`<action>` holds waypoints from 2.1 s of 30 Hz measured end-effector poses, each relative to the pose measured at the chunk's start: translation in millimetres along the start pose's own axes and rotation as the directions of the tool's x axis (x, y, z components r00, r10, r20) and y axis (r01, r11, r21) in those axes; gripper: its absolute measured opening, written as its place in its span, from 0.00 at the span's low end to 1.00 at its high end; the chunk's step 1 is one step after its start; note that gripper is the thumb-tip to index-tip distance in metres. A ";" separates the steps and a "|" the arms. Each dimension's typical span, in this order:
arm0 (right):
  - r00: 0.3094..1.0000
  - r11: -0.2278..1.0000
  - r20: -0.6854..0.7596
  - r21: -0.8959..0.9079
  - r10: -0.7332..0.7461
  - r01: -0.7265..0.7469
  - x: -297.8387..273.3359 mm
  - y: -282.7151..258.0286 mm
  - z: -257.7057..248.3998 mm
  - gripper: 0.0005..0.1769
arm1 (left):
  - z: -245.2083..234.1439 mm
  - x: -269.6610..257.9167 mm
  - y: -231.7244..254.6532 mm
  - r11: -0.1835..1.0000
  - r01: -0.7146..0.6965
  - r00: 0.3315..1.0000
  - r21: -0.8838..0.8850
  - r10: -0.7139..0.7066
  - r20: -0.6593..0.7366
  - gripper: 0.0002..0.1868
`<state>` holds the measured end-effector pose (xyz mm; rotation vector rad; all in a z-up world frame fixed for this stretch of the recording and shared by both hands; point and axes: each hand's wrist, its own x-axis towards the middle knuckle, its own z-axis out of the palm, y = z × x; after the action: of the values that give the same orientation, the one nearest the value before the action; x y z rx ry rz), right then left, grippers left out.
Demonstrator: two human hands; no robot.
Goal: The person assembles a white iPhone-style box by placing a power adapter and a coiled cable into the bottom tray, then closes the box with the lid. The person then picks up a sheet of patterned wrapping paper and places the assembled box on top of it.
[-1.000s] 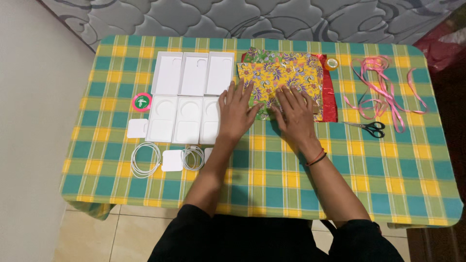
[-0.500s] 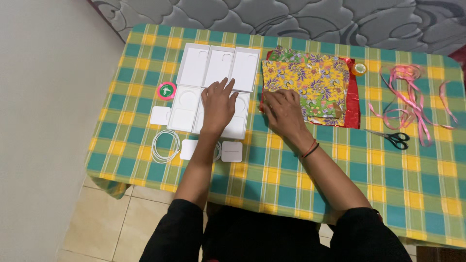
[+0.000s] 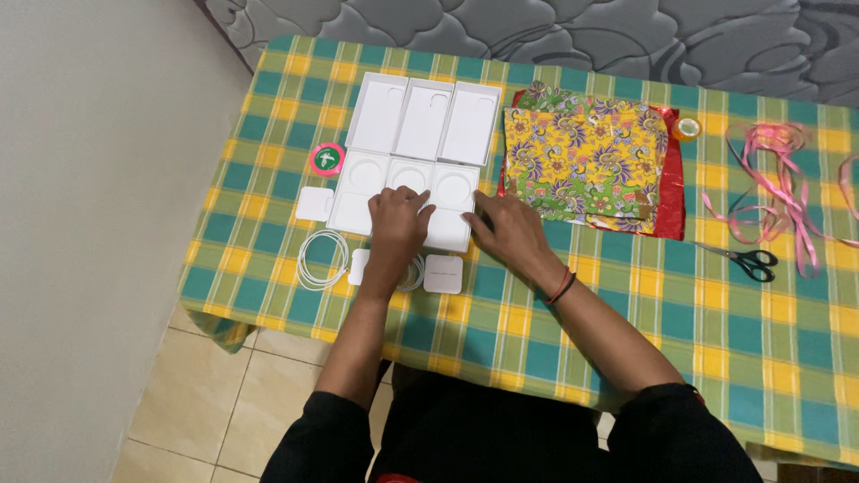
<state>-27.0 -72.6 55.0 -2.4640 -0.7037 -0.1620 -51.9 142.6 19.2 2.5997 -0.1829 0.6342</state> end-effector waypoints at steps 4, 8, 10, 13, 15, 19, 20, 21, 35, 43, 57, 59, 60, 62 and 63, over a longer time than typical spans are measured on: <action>0.995 0.996 -0.101 0.083 0.018 -0.010 -1.2 -1.8 9.5 0.28 | -1.9 -7.0 3.7 0.999 -0.051 0.997 -0.006 0.051 -0.059 0.13; 0.993 0.981 -0.066 0.173 0.101 -0.088 -3.8 -1.2 14.2 0.21 | -3.9 -12.1 7.3 0.996 -0.089 0.991 0.006 0.090 -0.102 0.14; 0.990 0.966 -0.044 0.228 0.133 -0.119 -5.1 -1.2 16.5 0.17 | -4.6 -13.2 7.6 0.996 -0.087 0.992 0.013 0.087 -0.095 0.15; 0.986 0.943 -0.041 0.299 0.163 -0.143 -4.4 1.3 21.2 0.16 | -3.7 -13.3 5.9 0.997 -0.076 0.993 0.008 0.076 -0.086 0.15; 0.984 0.925 -0.039 0.350 0.174 -0.150 -3.8 4.8 25.4 0.15 | -1.9 -14.9 3.6 0.997 -0.079 0.992 0.005 0.079 -0.095 0.15; 0.981 0.907 -0.007 0.382 0.195 -0.178 -2.5 14.6 32.2 0.17 | 4.3 -13.3 1.4 1.000 -0.023 0.998 -0.011 0.023 -0.057 0.16; 0.979 0.903 -0.011 0.390 0.202 -0.182 -2.7 16.2 34.6 0.17 | 5.3 -13.7 1.1 1.000 -0.020 0.998 -0.009 0.019 -0.062 0.16; 0.978 0.899 -0.015 0.397 0.209 -0.186 -3.1 17.6 36.7 0.18 | 5.9 -14.0 0.9 1.000 -0.016 0.998 -0.007 0.016 -0.067 0.16; 0.959 0.876 -0.097 0.438 0.267 -0.200 -8.0 16.7 45.1 0.23 | 5.2 -16.9 8.5 0.995 -0.020 0.997 -0.095 0.013 -0.077 0.14; 0.947 0.829 -0.067 0.504 0.315 -0.240 -13.2 16.5 36.8 0.22 | -7.6 -10.9 16.1 0.992 -0.015 0.999 -0.123 0.009 -0.049 0.16; 0.926 0.855 -0.209 0.487 0.313 -0.179 -51.1 30.3 -11.3 0.25 | -17.6 1.0 68.8 0.807 0.095 0.995 -0.583 -0.058 0.082 0.20; 0.927 0.856 -0.209 0.485 0.313 -0.180 -62.7 30.8 -24.6 0.25 | -10.8 -3.4 78.1 0.694 0.149 0.989 -0.704 -0.092 0.118 0.20; 0.925 0.855 -0.210 0.485 0.318 -0.184 -69.0 31.7 -30.6 0.26 | -6.3 -5.6 82.5 0.630 0.177 0.984 -0.756 -0.104 0.144 0.21; 0.922 0.868 -0.241 0.470 0.303 -0.162 -79.7 36.5 -40.8 0.25 | 3.4 -9.2 88.2 0.562 0.313 0.949 -0.766 -0.151 0.277 0.24; 0.920 0.874 -0.256 0.461 0.295 -0.152 -85.0 39.9 -44.8 0.24 | 9.0 -11.0 90.5 0.524 0.380 0.924 -0.762 -0.169 0.344 0.25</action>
<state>-77.2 -163.7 50.7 -2.0034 -0.2651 -0.2749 -78.9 58.4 43.2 1.6931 -0.0902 0.0560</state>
